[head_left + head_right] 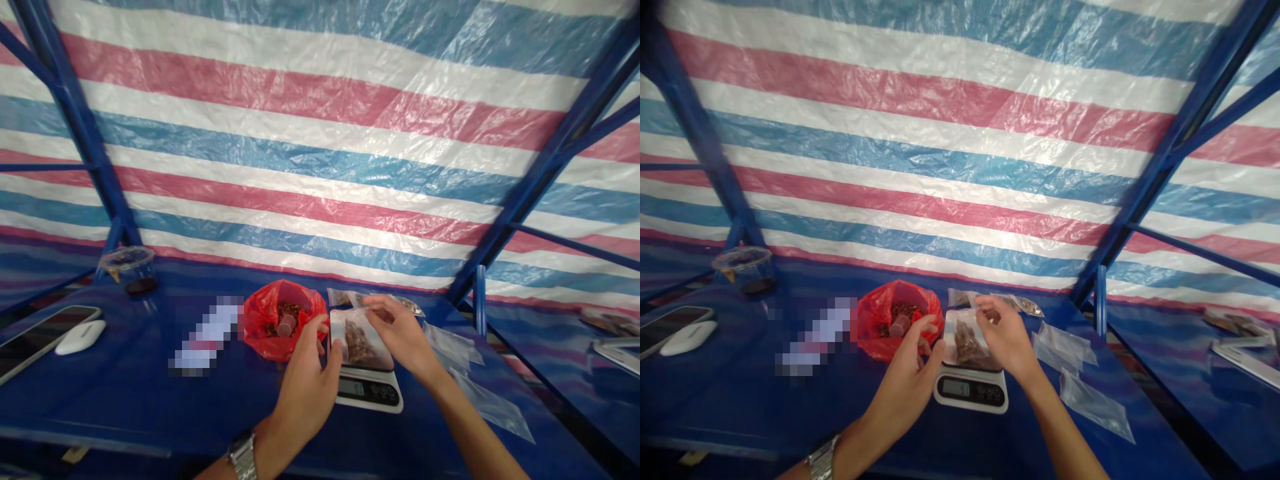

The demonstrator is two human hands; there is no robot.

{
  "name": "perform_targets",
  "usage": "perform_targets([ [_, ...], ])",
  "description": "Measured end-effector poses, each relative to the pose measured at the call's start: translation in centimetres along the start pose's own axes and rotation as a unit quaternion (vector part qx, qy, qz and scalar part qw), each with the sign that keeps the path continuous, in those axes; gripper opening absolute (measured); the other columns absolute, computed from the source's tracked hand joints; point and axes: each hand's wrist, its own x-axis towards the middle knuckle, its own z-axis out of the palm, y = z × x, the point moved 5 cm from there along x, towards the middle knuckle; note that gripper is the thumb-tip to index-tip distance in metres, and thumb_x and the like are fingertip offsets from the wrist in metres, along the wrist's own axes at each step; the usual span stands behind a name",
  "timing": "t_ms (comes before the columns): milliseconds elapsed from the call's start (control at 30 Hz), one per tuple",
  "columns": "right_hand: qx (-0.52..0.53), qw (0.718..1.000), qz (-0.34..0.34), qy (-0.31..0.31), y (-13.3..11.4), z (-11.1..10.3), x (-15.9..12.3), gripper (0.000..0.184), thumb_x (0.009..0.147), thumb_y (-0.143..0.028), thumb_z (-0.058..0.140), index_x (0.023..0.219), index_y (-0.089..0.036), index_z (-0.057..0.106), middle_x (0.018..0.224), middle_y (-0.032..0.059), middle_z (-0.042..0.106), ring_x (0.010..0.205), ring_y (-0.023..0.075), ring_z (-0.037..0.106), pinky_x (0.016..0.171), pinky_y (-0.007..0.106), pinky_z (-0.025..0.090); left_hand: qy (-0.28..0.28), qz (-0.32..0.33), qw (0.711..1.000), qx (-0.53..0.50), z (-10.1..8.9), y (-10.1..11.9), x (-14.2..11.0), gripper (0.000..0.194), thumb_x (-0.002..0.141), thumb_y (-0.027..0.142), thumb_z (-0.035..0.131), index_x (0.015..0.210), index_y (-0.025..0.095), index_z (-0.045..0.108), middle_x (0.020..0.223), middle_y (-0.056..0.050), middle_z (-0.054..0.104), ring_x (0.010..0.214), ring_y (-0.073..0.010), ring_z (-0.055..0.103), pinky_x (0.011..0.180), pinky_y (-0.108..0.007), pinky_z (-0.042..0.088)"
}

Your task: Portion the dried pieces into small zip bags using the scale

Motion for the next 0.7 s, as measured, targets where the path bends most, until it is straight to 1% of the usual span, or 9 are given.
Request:
perform_targets([
  [133, 0.082, 0.995, -0.04, -0.039, -4.9, 2.8, -1.6, 0.025, 0.089, -0.042, 0.065, 0.103, -0.021, 0.069, 0.094, 0.0044, 0.075, 0.085, 0.0208, 0.071, 0.083, 0.034, 0.055, 0.024, -0.005, 1.0, -0.017, -0.1, 0.4, 0.2, 0.065, 0.09, 0.041, 0.067, 0.147, 0.017, 0.049, 0.141, -0.018, 0.06, 0.135, -0.0347, 0.053, 0.117, -0.052, 0.039],
  [200, 0.103, 0.991, -0.066, -0.063, -7.2, 4.5, -2.7, 0.021, 0.092, -0.039, 0.064, 0.102, -0.022, 0.069, 0.097, 0.004, 0.075, 0.087, 0.0196, 0.071, 0.085, 0.033, 0.055, 0.03, -0.006, 0.998, -0.062, -0.4, 0.5, 0.7, 0.067, 0.085, 0.035, 0.071, 0.146, 0.018, 0.048, 0.138, -0.017, 0.061, 0.132, -0.0338, 0.057, 0.114, -0.05, 0.043],
  [267, 0.11, 0.986, -0.094, -0.08, -8.9, 5.7, -3.4, 0.018, 0.095, -0.037, 0.063, 0.102, -0.023, 0.07, 0.099, 0.0036, 0.076, 0.089, 0.0185, 0.071, 0.086, 0.031, 0.055, 0.012, -0.008, 0.991, -0.133, -0.6, 0.6, 1.5, 0.069, 0.083, 0.029, 0.07, 0.147, 0.018, 0.045, 0.136, -0.016, 0.063, 0.124, -0.0307, 0.063, 0.108, -0.046, 0.049],
  [367, 0.097, 0.986, -0.122, -0.052, -10.1, 6.4, -3.3, 0.018, 0.097, -0.038, 0.061, 0.103, -0.024, 0.071, 0.102, 0.0027, 0.076, 0.094, 0.0182, 0.071, 0.088, 0.03, 0.053, -0.003, -0.01, 0.981, -0.193, -1.7, 0.4, 2.8, 0.064, 0.087, 0.026, 0.064, 0.147, 0.019, 0.042, 0.136, -0.015, 0.064, 0.122, -0.0268, 0.066, 0.108, -0.043, 0.051],
  [467, 0.054, 0.992, -0.115, -0.001, -9.7, 7.4, -2.2, 0.021, 0.1, -0.039, 0.056, 0.103, -0.024, 0.071, 0.099, 0.0025, 0.076, 0.091, 0.019, 0.07, 0.085, 0.031, 0.052, 0.068, -0.003, 0.988, -0.139, -4.6, 0.1, 4.1, 0.05, 0.09, 0.018, 0.056, 0.14, 0.018, 0.05, 0.139, -0.013, 0.063, 0.13, -0.0247, 0.061, 0.115, -0.042, 0.045],
  [500, 0.022, 0.994, -0.11, -0.007, -9.4, 8.3, -1.8, 0.021, 0.1, -0.038, 0.055, 0.102, -0.024, 0.07, 0.097, 0.0027, 0.076, 0.089, 0.0196, 0.07, 0.084, 0.032, 0.052, 0.09, 0.0, 0.989, -0.117, -5.8, 0.1, 4.4, 0.047, 0.09, 0.015, 0.053, 0.137, 0.018, 0.052, 0.135, -0.012, 0.065, 0.128, -0.0238, 0.063, 0.114, -0.042, 0.045],
  [567, -0.077, 0.99, -0.107, -0.053, -8.7, 10.7, -1.2, 0.019, 0.1, -0.035, 0.055, 0.099, -0.024, 0.071, 0.094, 0.0035, 0.076, 0.088, 0.0221, 0.069, 0.083, 0.035, 0.05, 0.115, 0.002, 0.991, -0.07, -8.0, 0.1, 5.0, 0.043, 0.088, 0.013, 0.052, 0.131, 0.019, 0.054, 0.121, -0.009, 0.071, 0.115, -0.0228, 0.068, 0.106, -0.041, 0.051],
  [633, -0.201, 0.969, -0.108, -0.091, -8.0, 13.2, -0.8, 0.017, 0.098, -0.033, 0.058, 0.095, -0.023, 0.071, 0.092, 0.0056, 0.077, 0.091, 0.026, 0.069, 0.086, 0.039, 0.048, 0.126, -0.014, 0.992, 0.023, -9.8, -0.1, 5.2, 0.039, 0.087, 0.013, 0.054, 0.126, 0.022, 0.056, 0.11, -0.007, 0.073, 0.105, -0.0241, 0.071, 0.098, -0.041, 0.053],
  [700, -0.303, 0.942, -0.104, -0.103, -7.5, 14.9, -0.5, 0.018, 0.097, -0.035, 0.06, 0.094, -0.021, 0.072, 0.093, 0.0088, 0.077, 0.095, 0.0296, 0.069, 0.091, 0.044, 0.046, 0.124, -0.038, 0.981, 0.145, -11.1, -0.4, 5.3, 0.037, 0.086, 0.015, 0.057, 0.122, 0.022, 0.057, 0.111, -0.008, 0.072, 0.104, -0.0276, 0.07, 0.095, -0.043, 0.053],
])
